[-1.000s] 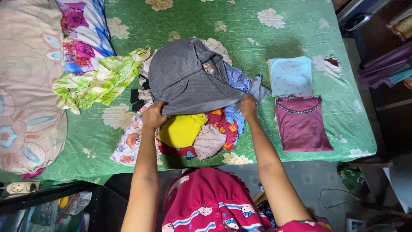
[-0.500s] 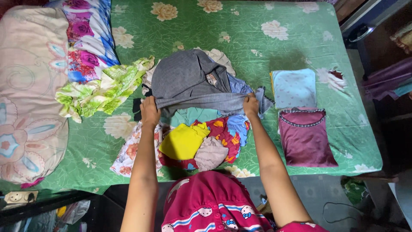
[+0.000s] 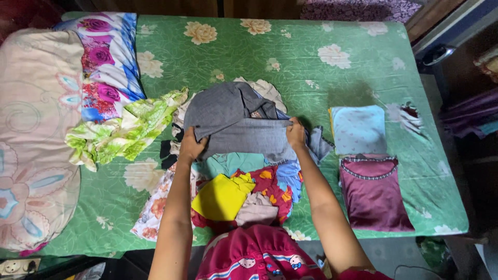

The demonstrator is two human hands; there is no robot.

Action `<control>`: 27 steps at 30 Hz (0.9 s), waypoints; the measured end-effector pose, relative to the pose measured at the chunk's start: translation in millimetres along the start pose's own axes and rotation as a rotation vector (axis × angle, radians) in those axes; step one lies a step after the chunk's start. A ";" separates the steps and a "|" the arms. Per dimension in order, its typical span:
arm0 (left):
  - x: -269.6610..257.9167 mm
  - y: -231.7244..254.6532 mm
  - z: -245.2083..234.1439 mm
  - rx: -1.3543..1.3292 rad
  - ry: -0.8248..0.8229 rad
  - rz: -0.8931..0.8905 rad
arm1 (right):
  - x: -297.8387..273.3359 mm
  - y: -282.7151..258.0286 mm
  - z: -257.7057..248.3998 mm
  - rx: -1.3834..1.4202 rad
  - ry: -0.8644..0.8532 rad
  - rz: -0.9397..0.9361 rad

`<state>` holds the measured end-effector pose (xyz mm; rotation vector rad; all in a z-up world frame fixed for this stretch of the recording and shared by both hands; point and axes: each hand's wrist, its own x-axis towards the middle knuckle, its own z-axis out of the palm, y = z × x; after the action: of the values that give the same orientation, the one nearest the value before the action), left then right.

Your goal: Folding various pieces of laundry on top of a bed.

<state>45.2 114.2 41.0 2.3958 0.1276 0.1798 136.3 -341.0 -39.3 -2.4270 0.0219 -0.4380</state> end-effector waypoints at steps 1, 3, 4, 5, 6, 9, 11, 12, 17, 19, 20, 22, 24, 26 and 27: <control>2.7 -3.1 -1.4 0.002 0.004 -0.001 | 3.7 -5.5 2.1 0.004 -0.001 -0.003; 5.9 -9.4 -3.4 0.046 -0.015 -0.032 | 8.6 -15.6 5.4 0.013 0.060 -0.028; 7.8 -4.6 -9.4 0.048 -0.013 -0.034 | 10.0 -36.6 -5.1 0.015 0.058 -0.030; 9.2 0.6 -14.3 0.074 -0.047 -0.064 | 10.3 -56.7 -16.7 -0.044 -0.041 -0.041; 10.4 5.7 -19.2 0.100 -0.080 -0.093 | 10.5 -76.6 -28.3 -0.104 -0.139 -0.052; 14.7 18.1 -23.3 0.152 -0.170 -0.092 | 13.5 -41.1 15.7 0.062 -0.322 -0.004; 16.0 3.0 -7.5 0.166 -0.161 -0.045 | 11.5 -26.1 51.8 0.027 -0.299 -0.067; 15.0 -4.6 0.2 0.180 -0.151 0.004 | 8.4 -18.4 69.6 -0.006 -0.274 -0.130; 10.5 -24.9 30.6 0.160 -0.063 0.017 | 0.5 -38.0 119.5 0.295 -0.386 0.153; 5.3 -21.6 24.8 0.145 -0.041 0.009 | -2.7 -64.1 115.3 0.314 -0.337 0.177; 1.3 -19.7 19.4 0.118 -0.032 0.021 | -5.4 -73.0 112.9 0.231 -0.222 0.103; -4.9 -20.0 14.4 0.089 -0.020 0.029 | -7.7 -79.7 109.9 0.146 -0.110 0.026; -13.7 -27.5 13.4 0.131 -0.048 0.123 | -14.1 -76.1 111.2 0.081 -0.239 0.249; -23.3 -33.1 9.8 0.183 -0.086 0.195 | -17.2 -65.4 110.5 0.057 -0.275 0.240; -27.9 -35.2 8.1 0.235 -0.123 0.274 | -18.4 -59.9 109.1 0.033 -0.305 0.232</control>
<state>17.6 130.8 8.7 2.6446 -0.2512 0.1497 147.7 -225.1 -86.9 -2.3970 0.1603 0.0365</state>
